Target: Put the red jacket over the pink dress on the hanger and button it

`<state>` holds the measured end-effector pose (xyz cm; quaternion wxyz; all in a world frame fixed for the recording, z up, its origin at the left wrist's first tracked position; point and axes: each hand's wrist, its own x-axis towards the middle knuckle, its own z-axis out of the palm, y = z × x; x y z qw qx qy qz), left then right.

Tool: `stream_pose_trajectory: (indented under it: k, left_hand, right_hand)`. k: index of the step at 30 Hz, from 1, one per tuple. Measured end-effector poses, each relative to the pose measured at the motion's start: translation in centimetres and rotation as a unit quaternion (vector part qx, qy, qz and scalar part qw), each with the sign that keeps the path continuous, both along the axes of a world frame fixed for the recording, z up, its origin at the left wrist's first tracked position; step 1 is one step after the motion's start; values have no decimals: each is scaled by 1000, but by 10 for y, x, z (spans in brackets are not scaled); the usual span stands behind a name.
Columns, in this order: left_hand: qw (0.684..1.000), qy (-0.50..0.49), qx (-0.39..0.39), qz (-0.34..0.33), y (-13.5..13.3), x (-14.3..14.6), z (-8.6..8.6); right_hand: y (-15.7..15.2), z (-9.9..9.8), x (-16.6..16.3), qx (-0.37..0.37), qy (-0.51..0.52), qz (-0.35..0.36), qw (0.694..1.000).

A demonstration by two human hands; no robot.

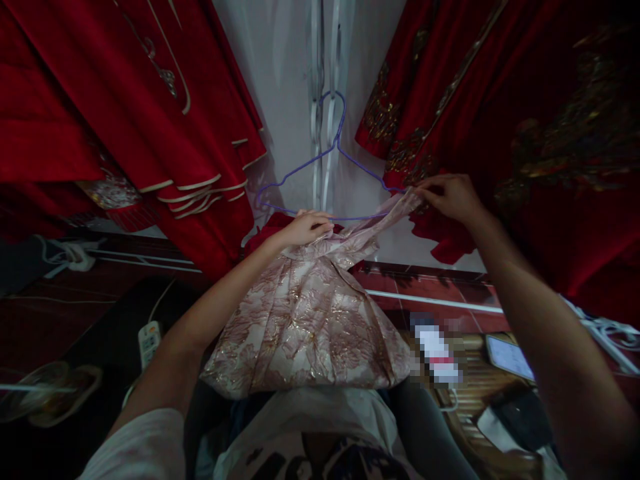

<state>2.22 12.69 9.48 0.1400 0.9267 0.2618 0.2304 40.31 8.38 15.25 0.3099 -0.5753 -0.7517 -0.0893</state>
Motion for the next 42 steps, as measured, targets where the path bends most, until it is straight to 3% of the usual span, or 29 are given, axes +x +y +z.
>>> stream_pose_trajectory:
  k: [5, 8, 11, 15, 17, 19, 23, 26, 29, 34, 37, 39, 42]
  left_hand:
    - [997, -40, -43, -54, -10, 17, 7]
    - [996, -79, -27, -26, -14, 19, 10]
    - [978, -149, 67, 132, -12, 1, 12]
    - [884, -220, 142, 387, 0, -47, 11]
    - [842, -240, 150, 459, 5, -73, 4]
    - [825, -241, 138, 492, 9, -94, -8]
    - [835, -244, 72, 488, 15, -119, -33]
    - [842, -273, 76, 460, 21, -118, -32]
    - [861, -289, 92, 409, 26, -101, -8]
    - [925, -265, 57, 267, 30, -60, 47]
    - [942, -260, 17, 212, 38, -57, 62]
    - [933, -288, -16, 213, 48, -69, 57]
    - [895, -336, -76, 283, 62, -97, 31]
  right_hand:
    - [-8, 7, -57, 8, 145, 0, 989]
    - [-8, 3, -83, 2, 173, -8, 985]
    - [-8, -1, -91, 9, 175, -20, 984]
    - [-9, 1, -85, 4, 171, -34, 985]
    - [-9, 2, -83, -2, 176, -32, 984]
    - [-8, 1, -82, -2, 178, -27, 984]
    - [-4, -2, -83, 8, 182, -21, 983]
    - [-1, -4, -82, 2, 186, -24, 982]
    - [1, -5, -80, -4, 190, -14, 982]
    - [-1, -6, -79, 8, 186, 5, 982]
    - [-1, -6, -79, 13, 184, 10, 983]
    - [0, -7, -78, 17, 188, 20, 982]
    - [4, -10, -77, 29, 199, 40, 979]
